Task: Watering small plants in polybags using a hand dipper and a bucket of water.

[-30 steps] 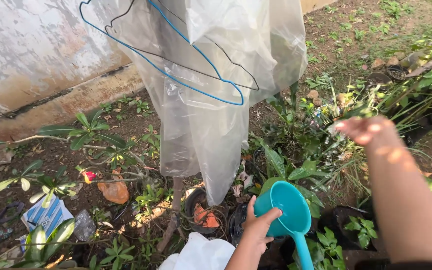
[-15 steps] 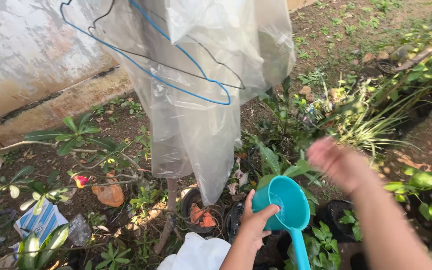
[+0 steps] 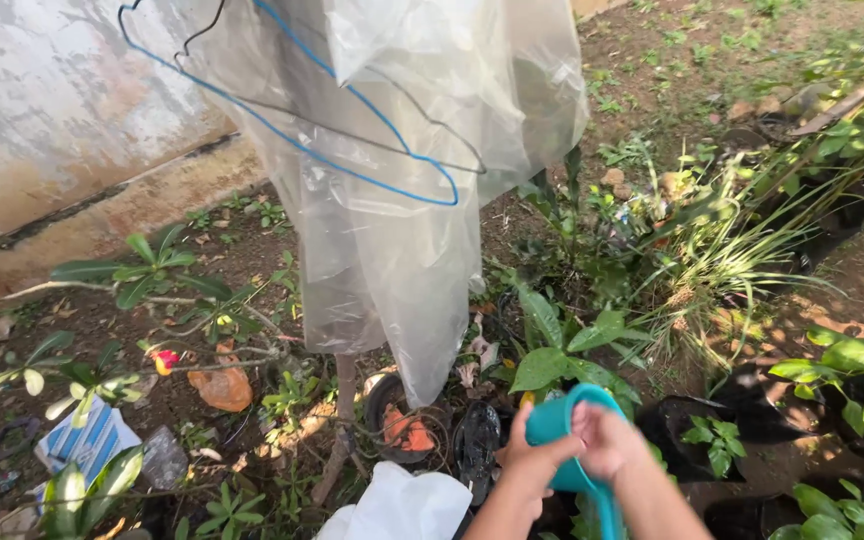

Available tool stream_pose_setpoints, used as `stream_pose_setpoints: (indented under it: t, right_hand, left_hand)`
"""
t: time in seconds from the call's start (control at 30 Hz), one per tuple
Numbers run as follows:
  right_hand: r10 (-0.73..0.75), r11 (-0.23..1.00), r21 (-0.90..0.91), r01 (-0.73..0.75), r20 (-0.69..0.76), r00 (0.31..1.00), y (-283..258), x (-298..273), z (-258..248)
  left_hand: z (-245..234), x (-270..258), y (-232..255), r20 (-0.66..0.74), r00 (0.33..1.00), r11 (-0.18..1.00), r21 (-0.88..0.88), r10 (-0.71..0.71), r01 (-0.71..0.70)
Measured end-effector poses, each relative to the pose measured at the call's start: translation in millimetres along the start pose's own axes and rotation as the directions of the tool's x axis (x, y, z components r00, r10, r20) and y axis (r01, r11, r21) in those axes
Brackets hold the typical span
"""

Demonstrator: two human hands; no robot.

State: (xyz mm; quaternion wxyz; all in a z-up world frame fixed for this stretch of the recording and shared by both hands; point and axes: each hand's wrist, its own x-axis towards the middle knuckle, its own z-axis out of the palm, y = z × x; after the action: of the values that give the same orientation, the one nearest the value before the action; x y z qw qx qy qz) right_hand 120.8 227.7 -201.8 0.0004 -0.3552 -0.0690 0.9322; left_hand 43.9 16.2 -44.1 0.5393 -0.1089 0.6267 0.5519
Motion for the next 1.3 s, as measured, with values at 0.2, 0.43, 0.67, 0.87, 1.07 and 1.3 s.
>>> stream_pose_setpoints:
  t: [0.2, 0.43, 0.67, 0.87, 1.07, 1.3]
  right_hand:
    - [-0.268, 0.963, -0.079, 0.257, -0.364, 0.892, -147.8, -12.4, 134.4]
    - [-0.661, 0.744, -0.168, 0.646, -0.318, 0.679, -258.9, -71.0, 229.6]
    - [-0.746, 0.66, -0.053, 0.75, -0.17, 0.644, -170.7, -123.4, 233.4]
    - [-0.467, 0.881, -0.176, 0.439, -0.184, 0.865, -23.5, -114.9, 182.8]
    - [-0.159, 0.975, -0.203, 0.086, -0.375, 0.913, 46.3, -44.9, 67.7]
    - [-0.226, 0.974, -0.119, 0.193, -0.435, 0.872, 55.1, -19.2, 15.0]
  left_hand:
    - [-20.6, -11.7, 27.4, -0.048, 0.99, 0.987, -0.098, -0.132, 0.127]
    - [-33.0, -9.3, 25.7, 0.011, 0.997, 0.978, -0.193, -0.072, 0.073]
    - [-33.7, -18.4, 26.3, 0.043, 0.999, 0.982, -0.186, -0.025, 0.033]
    - [-28.6, -38.5, 41.0, -0.007, 1.0, 0.99, -0.137, 0.008, -0.009]
    - [-17.3, -35.2, 13.9, 0.001, 0.947, 0.932, 0.177, 0.321, -0.317]
    - [-5.8, -21.0, -12.9, 0.038, 0.962, 0.936, 0.222, 0.27, -0.271]
